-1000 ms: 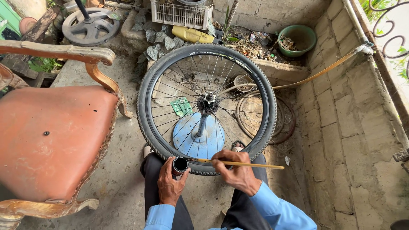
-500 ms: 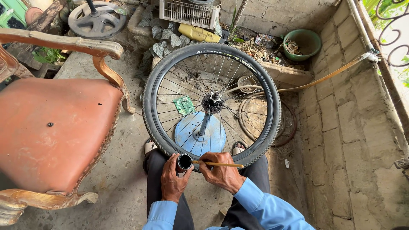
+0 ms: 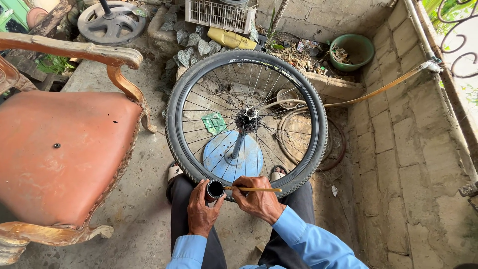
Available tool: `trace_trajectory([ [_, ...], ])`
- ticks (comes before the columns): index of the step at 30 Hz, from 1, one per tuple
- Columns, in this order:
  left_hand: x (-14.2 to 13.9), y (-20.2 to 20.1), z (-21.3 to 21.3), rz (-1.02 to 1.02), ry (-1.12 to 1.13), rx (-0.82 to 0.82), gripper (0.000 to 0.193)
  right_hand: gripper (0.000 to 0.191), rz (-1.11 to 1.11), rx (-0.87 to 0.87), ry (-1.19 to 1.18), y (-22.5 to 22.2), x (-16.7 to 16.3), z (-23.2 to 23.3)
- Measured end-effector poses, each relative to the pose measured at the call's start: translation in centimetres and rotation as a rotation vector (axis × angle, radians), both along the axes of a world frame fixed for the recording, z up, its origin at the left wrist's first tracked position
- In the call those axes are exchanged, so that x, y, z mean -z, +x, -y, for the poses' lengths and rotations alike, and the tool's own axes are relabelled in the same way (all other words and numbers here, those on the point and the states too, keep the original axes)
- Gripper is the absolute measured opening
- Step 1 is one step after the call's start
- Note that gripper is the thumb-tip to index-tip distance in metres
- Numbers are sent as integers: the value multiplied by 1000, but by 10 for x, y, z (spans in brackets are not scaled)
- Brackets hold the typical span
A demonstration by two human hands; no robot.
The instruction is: The person sits in front of a bicycle wheel mounted on a stand and uses a brush to apply a dark liquid from a small container onto the tire bead and rim area, working around the wheel and re-dipping the brush repeatedly.
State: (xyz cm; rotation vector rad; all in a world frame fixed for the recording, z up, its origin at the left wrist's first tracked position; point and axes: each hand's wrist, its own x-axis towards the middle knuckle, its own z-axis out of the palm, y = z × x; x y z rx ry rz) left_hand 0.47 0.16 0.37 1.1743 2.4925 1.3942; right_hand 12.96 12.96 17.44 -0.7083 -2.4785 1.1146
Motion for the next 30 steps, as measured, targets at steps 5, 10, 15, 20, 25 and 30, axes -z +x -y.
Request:
trace_trajectory([
  [5, -2, -1, 2, 16, -27, 0, 70, 20, -15, 39, -15, 10, 0, -3],
  [10, -3, -1, 1, 33, -19, -2, 70, 22, -4, 108, -53, 27, 12, -8],
  [15, -3, -2, 3, 36, -11, -3, 70, 22, -89, 253, -227, 54, 39, -8],
  [20, -1, -2, 3, 50, -35, -14, 71, 23, -96, 368, -29, 77, 55, -45],
  [25, 2, -4, 4, 58, -66, -9, 70, 25, 21, 367, 175, 57, 64, -87],
  [30, 4, -7, 5, 59, -107, -19, 71, 26, 45, 331, 249, 24, 72, -104],
])
